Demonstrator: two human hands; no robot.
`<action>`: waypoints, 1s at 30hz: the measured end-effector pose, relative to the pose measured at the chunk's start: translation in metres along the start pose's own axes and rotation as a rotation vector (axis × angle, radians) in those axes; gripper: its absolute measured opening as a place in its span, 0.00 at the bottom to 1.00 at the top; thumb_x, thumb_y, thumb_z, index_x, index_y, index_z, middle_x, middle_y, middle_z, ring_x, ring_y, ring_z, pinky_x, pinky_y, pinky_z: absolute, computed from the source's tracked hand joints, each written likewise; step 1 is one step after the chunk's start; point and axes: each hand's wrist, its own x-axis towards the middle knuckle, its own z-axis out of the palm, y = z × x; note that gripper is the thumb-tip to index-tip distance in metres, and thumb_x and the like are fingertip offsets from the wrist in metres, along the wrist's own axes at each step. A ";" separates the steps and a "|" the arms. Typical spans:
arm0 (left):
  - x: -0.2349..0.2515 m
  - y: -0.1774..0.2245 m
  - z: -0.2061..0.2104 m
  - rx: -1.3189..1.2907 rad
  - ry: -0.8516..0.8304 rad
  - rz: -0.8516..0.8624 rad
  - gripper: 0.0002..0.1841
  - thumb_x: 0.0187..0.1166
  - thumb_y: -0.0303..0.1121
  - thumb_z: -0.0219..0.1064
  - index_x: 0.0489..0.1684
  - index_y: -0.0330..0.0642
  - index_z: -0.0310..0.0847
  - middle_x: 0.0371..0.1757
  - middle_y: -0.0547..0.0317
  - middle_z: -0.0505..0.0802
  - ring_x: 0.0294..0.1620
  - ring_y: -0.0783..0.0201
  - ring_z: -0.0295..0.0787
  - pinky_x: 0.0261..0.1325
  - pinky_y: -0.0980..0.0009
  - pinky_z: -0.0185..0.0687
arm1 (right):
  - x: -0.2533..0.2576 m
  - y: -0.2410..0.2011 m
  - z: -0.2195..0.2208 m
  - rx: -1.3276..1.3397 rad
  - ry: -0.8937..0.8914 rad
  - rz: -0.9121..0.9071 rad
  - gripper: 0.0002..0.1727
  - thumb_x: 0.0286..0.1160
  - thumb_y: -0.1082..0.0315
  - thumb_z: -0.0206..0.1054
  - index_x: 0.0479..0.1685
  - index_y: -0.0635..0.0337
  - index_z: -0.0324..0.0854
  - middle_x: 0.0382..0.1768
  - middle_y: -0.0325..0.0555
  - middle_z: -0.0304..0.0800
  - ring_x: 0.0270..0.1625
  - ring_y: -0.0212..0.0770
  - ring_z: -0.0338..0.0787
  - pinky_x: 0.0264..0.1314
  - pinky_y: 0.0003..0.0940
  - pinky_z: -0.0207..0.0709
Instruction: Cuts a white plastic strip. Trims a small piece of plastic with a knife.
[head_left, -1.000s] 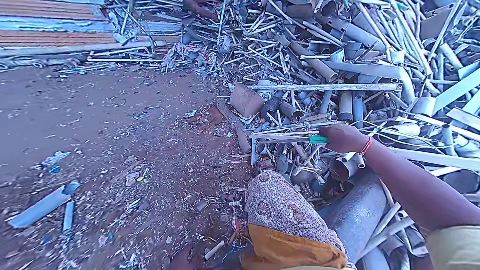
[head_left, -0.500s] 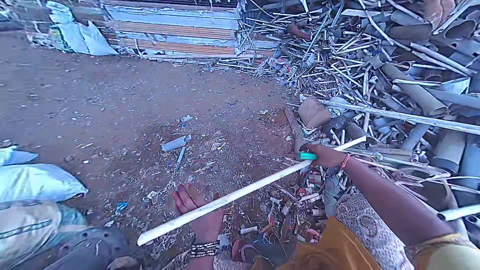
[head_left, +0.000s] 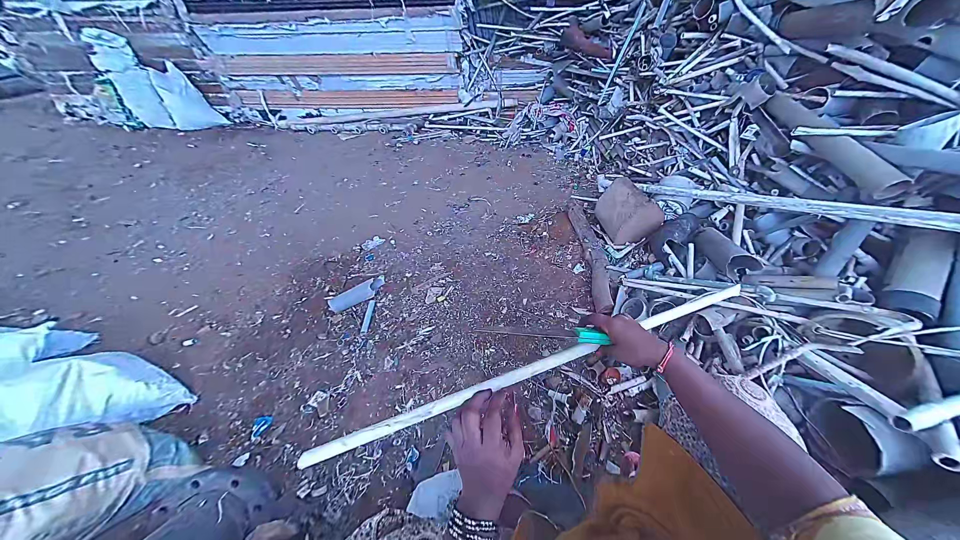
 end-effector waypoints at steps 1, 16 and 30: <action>0.004 -0.005 -0.001 0.101 -0.029 -0.042 0.20 0.73 0.43 0.64 0.54 0.37 0.87 0.54 0.33 0.88 0.54 0.33 0.84 0.50 0.43 0.73 | -0.001 0.002 0.007 0.002 -0.001 -0.017 0.34 0.69 0.76 0.73 0.80 0.58 0.73 0.53 0.64 0.91 0.57 0.66 0.89 0.69 0.73 0.69; 0.027 -0.082 -0.017 0.163 -0.854 -0.481 0.20 0.82 0.44 0.71 0.53 0.32 0.89 0.45 0.28 0.94 0.50 0.25 0.91 0.52 0.27 0.78 | -0.024 0.089 -0.022 0.205 0.766 0.437 0.24 0.89 0.55 0.62 0.63 0.73 0.79 0.39 0.61 0.89 0.40 0.55 0.90 0.52 0.56 0.80; 0.007 -0.075 0.002 0.062 -0.827 -0.466 0.20 0.81 0.42 0.71 0.54 0.30 0.89 0.49 0.29 0.93 0.51 0.26 0.91 0.53 0.26 0.79 | -0.011 0.033 0.029 -0.019 0.030 0.386 0.28 0.95 0.48 0.47 0.73 0.62 0.72 0.51 0.67 0.89 0.58 0.70 0.90 0.57 0.69 0.78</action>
